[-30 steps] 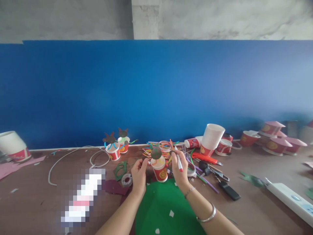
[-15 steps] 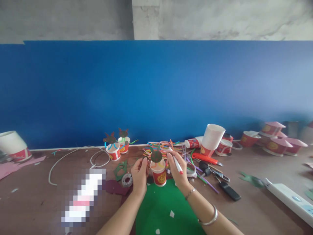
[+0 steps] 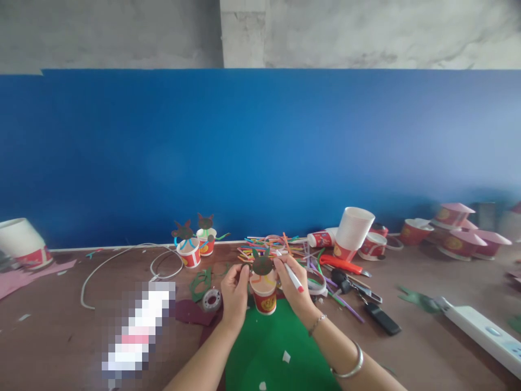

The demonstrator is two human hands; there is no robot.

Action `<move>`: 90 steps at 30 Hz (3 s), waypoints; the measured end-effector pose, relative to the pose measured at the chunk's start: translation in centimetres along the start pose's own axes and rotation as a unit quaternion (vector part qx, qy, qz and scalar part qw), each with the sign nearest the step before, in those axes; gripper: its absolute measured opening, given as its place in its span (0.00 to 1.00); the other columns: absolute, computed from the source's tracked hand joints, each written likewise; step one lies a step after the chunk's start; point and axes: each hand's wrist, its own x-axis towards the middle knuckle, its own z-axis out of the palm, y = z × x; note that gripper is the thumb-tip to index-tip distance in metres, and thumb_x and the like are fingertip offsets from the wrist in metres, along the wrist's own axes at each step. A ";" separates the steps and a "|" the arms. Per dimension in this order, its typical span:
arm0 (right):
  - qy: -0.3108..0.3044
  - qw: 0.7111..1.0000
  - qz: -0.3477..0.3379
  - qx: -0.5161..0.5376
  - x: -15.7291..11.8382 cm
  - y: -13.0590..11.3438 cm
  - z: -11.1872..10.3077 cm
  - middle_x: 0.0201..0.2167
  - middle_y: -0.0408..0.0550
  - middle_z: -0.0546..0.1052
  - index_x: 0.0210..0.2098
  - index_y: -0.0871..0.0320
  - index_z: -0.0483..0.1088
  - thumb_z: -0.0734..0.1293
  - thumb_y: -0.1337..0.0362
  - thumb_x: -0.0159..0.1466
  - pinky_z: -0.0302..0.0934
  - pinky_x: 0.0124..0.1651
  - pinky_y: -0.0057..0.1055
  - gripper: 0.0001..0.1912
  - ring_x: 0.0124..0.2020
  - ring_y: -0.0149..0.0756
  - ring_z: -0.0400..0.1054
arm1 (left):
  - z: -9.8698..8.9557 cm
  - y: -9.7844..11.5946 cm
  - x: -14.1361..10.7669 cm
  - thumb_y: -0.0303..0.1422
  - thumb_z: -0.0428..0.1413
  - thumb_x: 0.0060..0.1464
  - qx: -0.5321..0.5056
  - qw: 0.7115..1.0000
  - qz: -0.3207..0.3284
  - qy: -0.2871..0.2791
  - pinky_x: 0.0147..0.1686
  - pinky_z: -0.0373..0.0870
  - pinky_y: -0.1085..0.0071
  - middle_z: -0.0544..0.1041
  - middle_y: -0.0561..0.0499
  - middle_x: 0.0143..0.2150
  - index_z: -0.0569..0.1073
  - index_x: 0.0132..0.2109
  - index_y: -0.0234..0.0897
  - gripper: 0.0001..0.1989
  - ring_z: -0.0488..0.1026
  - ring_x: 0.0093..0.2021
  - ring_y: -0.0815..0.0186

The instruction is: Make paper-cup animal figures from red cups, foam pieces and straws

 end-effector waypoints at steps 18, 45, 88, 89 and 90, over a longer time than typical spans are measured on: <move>0.006 1.000 0.020 0.003 0.1 0.7 0.1 0.18 0.42 0.68 0.32 0.59 0.72 0.61 0.53 0.61 0.57 0.27 0.27 0.16 0.22 0.32 0.62 | 0.0 -0.3 0.2 0.40 0.57 0.49 0.019 1.000 0.001 0.022 0.34 0.67 0.73 0.76 0.52 0.29 0.75 0.33 0.34 0.12 0.71 0.32 0.67; -0.029 0.998 -0.022 -0.044 -0.4 0.6 0.2 0.16 0.39 0.68 0.28 0.57 0.65 0.59 0.60 0.64 0.58 0.26 0.25 0.10 0.19 0.29 0.62 | 0.0 -0.3 -0.2 0.38 0.54 0.53 0.043 0.998 0.037 -0.030 0.35 0.66 0.73 0.73 0.51 0.31 0.71 0.35 0.35 0.10 0.70 0.33 0.67; -0.014 0.991 -0.009 -0.134 -0.3 1.9 0.2 0.23 0.43 0.70 0.29 0.56 0.62 0.57 0.55 0.64 0.58 0.29 0.28 0.13 0.25 0.33 0.63 | 1.0 -1.4 -0.1 0.34 0.64 0.39 -0.034 0.995 -0.075 -0.055 0.47 0.69 0.62 0.74 0.41 0.49 0.61 0.54 0.36 0.33 0.74 0.46 0.58; -0.006 0.992 -0.007 -0.129 -0.2 1.9 0.1 0.23 0.43 0.70 0.29 0.56 0.62 0.57 0.54 0.64 0.58 0.29 0.28 0.13 0.25 0.33 0.63 | 1.0 -1.4 -0.1 0.33 0.64 0.40 -0.032 0.995 -0.076 -0.053 0.47 0.69 0.62 0.74 0.41 0.48 0.62 0.53 0.36 0.32 0.74 0.46 0.58; 0.002 0.993 -0.001 -0.121 -0.2 1.9 0.1 0.23 0.43 0.70 0.30 0.57 0.62 0.57 0.54 0.64 0.58 0.29 0.28 0.14 0.24 0.33 0.63 | 1.0 -1.4 0.0 0.33 0.64 0.40 -0.030 0.995 -0.079 -0.054 0.47 0.69 0.62 0.74 0.41 0.48 0.62 0.52 0.36 0.31 0.74 0.46 0.59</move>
